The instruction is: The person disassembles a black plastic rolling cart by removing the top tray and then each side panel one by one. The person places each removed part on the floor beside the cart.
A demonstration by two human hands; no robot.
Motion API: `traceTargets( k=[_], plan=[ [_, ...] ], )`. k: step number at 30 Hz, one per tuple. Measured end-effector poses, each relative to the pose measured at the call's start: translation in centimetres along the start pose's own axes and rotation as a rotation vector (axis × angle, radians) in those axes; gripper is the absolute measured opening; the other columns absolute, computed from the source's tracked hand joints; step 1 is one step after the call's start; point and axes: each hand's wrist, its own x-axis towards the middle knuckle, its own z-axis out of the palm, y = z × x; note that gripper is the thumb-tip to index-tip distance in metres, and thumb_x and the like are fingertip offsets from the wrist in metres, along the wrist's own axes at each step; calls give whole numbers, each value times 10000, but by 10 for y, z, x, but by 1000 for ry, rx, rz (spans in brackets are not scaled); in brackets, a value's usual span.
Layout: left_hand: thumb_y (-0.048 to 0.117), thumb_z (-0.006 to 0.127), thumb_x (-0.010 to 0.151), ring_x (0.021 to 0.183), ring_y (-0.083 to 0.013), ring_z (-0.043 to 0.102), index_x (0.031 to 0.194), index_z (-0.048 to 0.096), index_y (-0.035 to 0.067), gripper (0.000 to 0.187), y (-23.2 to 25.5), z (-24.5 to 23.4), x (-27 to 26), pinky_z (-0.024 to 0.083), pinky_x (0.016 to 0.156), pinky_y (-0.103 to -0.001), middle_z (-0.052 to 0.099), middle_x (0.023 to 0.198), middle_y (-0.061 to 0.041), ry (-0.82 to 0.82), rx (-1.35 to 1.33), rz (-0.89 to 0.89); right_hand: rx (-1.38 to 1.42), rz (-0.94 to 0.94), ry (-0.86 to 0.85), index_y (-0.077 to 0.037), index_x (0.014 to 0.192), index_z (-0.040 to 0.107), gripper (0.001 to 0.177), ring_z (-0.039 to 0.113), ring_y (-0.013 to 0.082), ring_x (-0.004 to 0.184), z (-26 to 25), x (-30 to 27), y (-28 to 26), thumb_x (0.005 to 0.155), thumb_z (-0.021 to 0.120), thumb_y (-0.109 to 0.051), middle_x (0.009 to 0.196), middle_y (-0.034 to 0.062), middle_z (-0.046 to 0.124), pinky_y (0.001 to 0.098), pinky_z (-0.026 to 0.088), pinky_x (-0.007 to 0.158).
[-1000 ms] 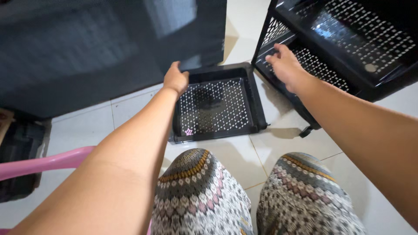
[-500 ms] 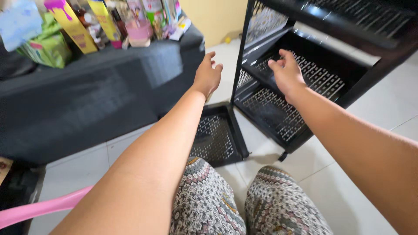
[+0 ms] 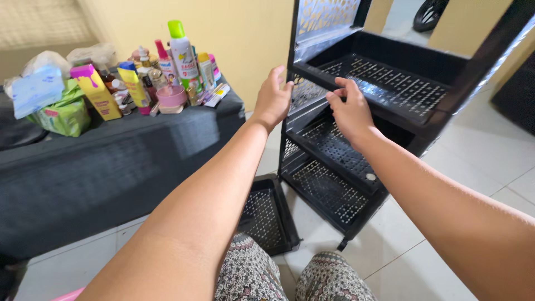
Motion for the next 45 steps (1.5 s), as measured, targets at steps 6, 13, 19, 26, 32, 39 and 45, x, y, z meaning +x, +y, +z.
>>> traceTargets(
  k=[6,13,19,26,32,39,45],
  plan=[
    [146,654,943,1257,-343,617,1397,538,75,475,69,34,16,501,1019,-424,634,1315,-234,52,-183,179,-121,-269,25,-112,1444,499,451,631,139,845,-41,-9,-55,1014,616,-182,1220,90,595,302,562,754],
    [42,573,983,1216,-306,698,1308,633,77,332,143,66,0,530,1063,-397,731,1269,-160,-12,-322,478,18,-514,85,-57,1428,505,331,705,130,831,-93,-20,-116,1097,501,-67,1171,102,623,264,603,690],
    [88,668,902,1168,-320,675,1238,654,85,336,197,97,-17,521,1004,-396,734,1198,-147,3,-242,540,-36,-533,270,-50,1356,537,274,720,99,799,-131,-32,-142,1114,412,-24,1105,79,635,243,572,602],
    [204,788,838,1224,-305,635,1379,484,5,652,224,132,-32,486,1017,-378,662,1278,-205,-386,-471,555,-110,-584,379,-67,1311,575,251,665,87,832,-166,-25,-134,1120,424,-7,1082,70,634,244,566,616],
    [367,761,845,1117,-327,682,1397,474,67,690,245,156,-34,537,944,-386,693,1218,-196,-529,-30,298,-155,-564,412,-67,1289,572,259,665,87,809,-185,-19,-135,1088,423,-2,1055,63,617,225,573,618],
    [321,719,911,1073,-318,707,1411,506,139,573,221,162,-13,553,910,-392,720,1189,-188,-613,-75,370,-466,-684,657,-96,1262,650,299,615,233,1011,-206,-13,-143,1032,502,25,1140,101,634,390,506,854],
    [226,716,924,978,-253,696,1404,510,126,532,186,134,21,580,748,-381,727,1128,-122,-887,-371,124,-769,-591,346,-158,1243,678,262,427,376,1277,-217,1,-154,986,639,-187,1318,139,588,546,308,1087]
  ],
)
